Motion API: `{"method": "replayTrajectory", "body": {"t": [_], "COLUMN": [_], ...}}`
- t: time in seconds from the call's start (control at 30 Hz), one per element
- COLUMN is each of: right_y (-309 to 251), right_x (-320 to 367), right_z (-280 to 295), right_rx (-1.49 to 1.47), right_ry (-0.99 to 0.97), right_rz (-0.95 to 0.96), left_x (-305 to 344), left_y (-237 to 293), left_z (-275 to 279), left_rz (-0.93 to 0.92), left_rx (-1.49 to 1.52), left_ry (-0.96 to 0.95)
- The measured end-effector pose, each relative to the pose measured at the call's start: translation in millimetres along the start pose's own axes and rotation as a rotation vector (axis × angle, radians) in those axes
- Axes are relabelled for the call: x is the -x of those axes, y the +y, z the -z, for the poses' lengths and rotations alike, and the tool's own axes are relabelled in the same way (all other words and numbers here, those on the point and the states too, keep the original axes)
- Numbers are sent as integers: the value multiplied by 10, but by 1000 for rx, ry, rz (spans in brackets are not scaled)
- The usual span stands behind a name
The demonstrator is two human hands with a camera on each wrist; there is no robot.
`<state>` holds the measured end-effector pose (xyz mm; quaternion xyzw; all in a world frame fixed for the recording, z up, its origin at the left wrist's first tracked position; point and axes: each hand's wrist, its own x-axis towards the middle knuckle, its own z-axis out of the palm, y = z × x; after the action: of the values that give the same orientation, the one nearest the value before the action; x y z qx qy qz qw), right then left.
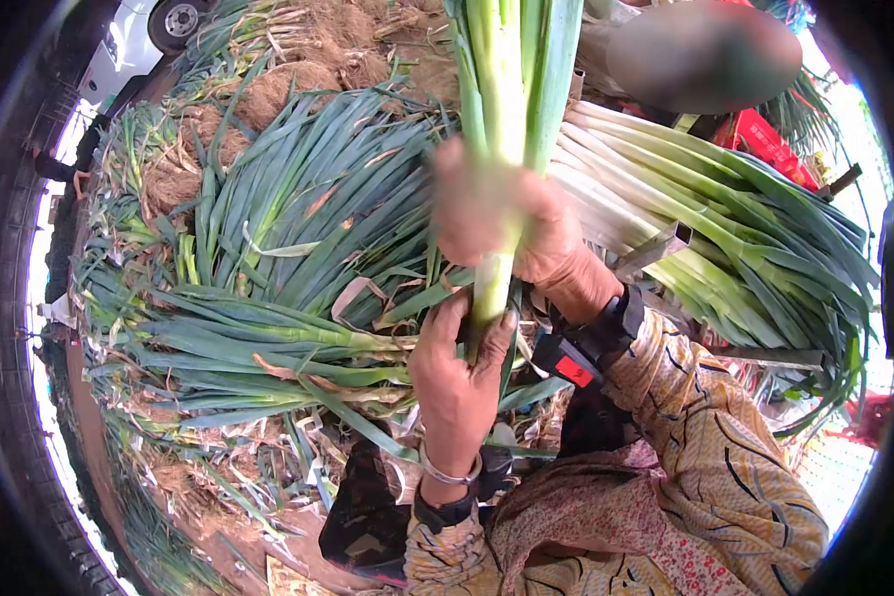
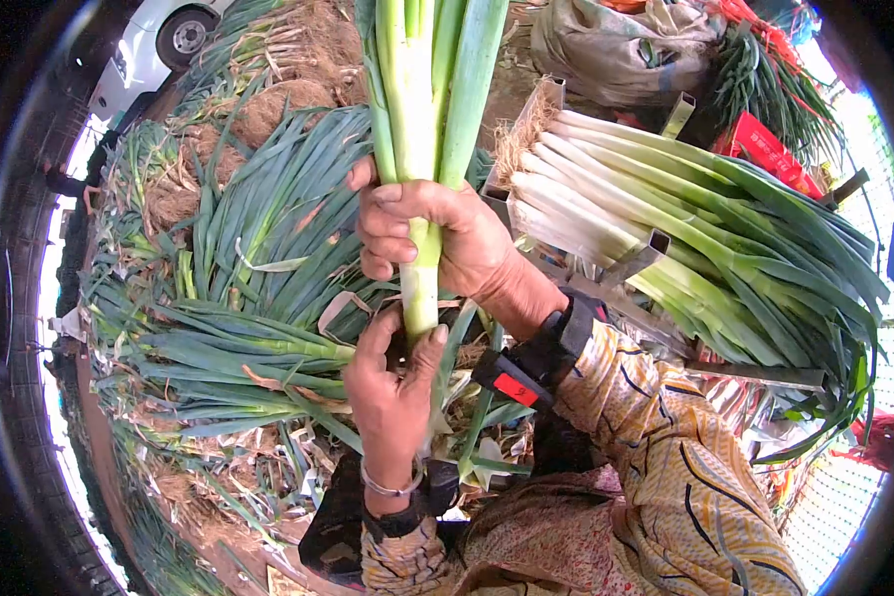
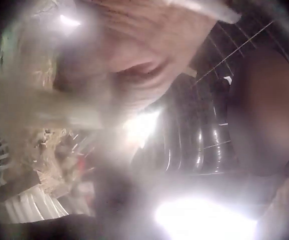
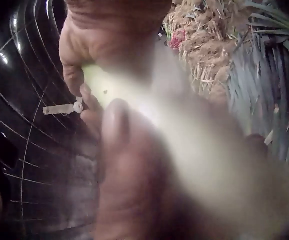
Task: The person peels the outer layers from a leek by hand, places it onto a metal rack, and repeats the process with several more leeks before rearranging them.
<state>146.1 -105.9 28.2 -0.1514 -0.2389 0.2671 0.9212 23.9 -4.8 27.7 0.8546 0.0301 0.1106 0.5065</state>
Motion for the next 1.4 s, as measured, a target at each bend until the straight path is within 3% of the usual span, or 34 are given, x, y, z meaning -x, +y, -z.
{"method": "replayTrajectory", "body": {"t": [0.1, 0.2, 0.3, 0.4, 0.43, 0.57, 0.7, 0.9, 1.03, 1.13, 1.27, 1.3, 1.4], "right_y": [-11, -34, -39, -49, -59, -72, -95, -30, 10, 54, 67, 60, 19], "right_x": [5, 22, -8, 0, 4, 45, 55, 0, -6, -1, -25, -47, -100], "right_z": [4, -27, -38, -54, -30, 53, 35, 42, -5, -17, -9, -8, 83], "right_rx": [-74, -113, -10, -31, -105, -272, -323, -179, -95, -87, -24, -47, -68], "right_ry": [62, 144, 344, 418, 358, 222, 257, 371, 348, 341, 336, 350, 386], "right_rz": [12, 46, 117, 135, 104, 34, -11, 25, 1, -25, -18, -12, 77], "left_x": [43, 44, 103, 60, 29, -55, -31, 20, -63, -135, -90, 11, 346], "left_y": [-25, 43, 50, 67, -20, 60, 32, 77, -16, -78, -127, -2, -87], "left_z": [-89, -147, -267, -206, -154, -58, -89, -137, -69, -45, 100, 213, 368], "left_rz": [-131, -114, -59, 21, -30, 45, 47, -76, 9, -24, -218, -128, -259], "left_rx": [-96, -83, -158, -39, 23, 118, 106, -143, 278, 135, 6, 11, 50], "left_ry": [230, 307, 366, 245, 230, 42, 48, 72, 162, 171, 4, -71, 102]}}
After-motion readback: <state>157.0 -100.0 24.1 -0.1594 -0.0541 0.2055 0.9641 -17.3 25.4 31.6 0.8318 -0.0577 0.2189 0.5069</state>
